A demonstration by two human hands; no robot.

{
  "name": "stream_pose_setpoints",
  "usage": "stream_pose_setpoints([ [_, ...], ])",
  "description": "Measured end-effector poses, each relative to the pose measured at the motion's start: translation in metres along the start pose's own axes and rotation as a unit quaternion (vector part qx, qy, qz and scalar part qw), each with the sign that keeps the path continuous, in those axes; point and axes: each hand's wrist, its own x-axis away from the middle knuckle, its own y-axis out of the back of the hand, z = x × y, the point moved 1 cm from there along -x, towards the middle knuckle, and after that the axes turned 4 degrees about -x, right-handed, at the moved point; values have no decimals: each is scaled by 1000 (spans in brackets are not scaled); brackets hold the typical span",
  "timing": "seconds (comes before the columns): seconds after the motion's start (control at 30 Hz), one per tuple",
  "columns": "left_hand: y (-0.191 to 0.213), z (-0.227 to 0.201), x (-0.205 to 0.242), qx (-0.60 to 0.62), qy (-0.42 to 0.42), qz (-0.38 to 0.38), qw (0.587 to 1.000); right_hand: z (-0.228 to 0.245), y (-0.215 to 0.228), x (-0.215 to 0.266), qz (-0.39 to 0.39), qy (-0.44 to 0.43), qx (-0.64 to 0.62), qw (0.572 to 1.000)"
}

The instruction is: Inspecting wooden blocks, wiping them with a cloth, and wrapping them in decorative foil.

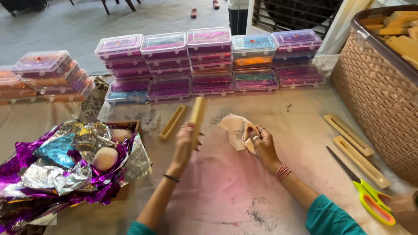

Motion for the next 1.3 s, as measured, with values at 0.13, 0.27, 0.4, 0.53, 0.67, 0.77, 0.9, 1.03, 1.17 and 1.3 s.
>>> stream_pose_setpoints([
  [0.13, 45, -18, -12, 64, -1, -31, 997, -1, 0, 1, 9, 9, 2, 1000],
  [0.27, 65, -26, -11, -18, -73, -118, 990, 10, -7, 5, 13, 9, 14, 1000],
  [0.4, 55, -47, -1, -339, -209, -201, 895, -18, 4, -7, 12, 67, 40, 997],
  [0.53, 51, -50, 0, -439, -285, -189, 831, -17, 4, -7, 3, 43, 4, 999],
  [0.67, 57, -35, -1, -493, -321, -179, 788, -6, 3, 1, 17, 45, 48, 998],
  [0.77, 56, -32, 0, -524, -320, -178, 769, -3, 1, 2, 28, 38, 47, 998],
  [0.9, 52, -32, 4, -567, -323, -174, 737, 4, -1, 3, 37, 14, 27, 999],
  [1.03, 48, -33, 6, -585, -328, -152, 726, 2, -2, 4, 38, 27, 25, 999],
  [1.17, 50, -32, 5, -573, -339, -157, 730, 7, -3, 6, 39, 25, 29, 999],
  [1.3, 58, -33, 4, -567, -362, -173, 720, 8, -3, 6, 35, 25, 49, 998],
])
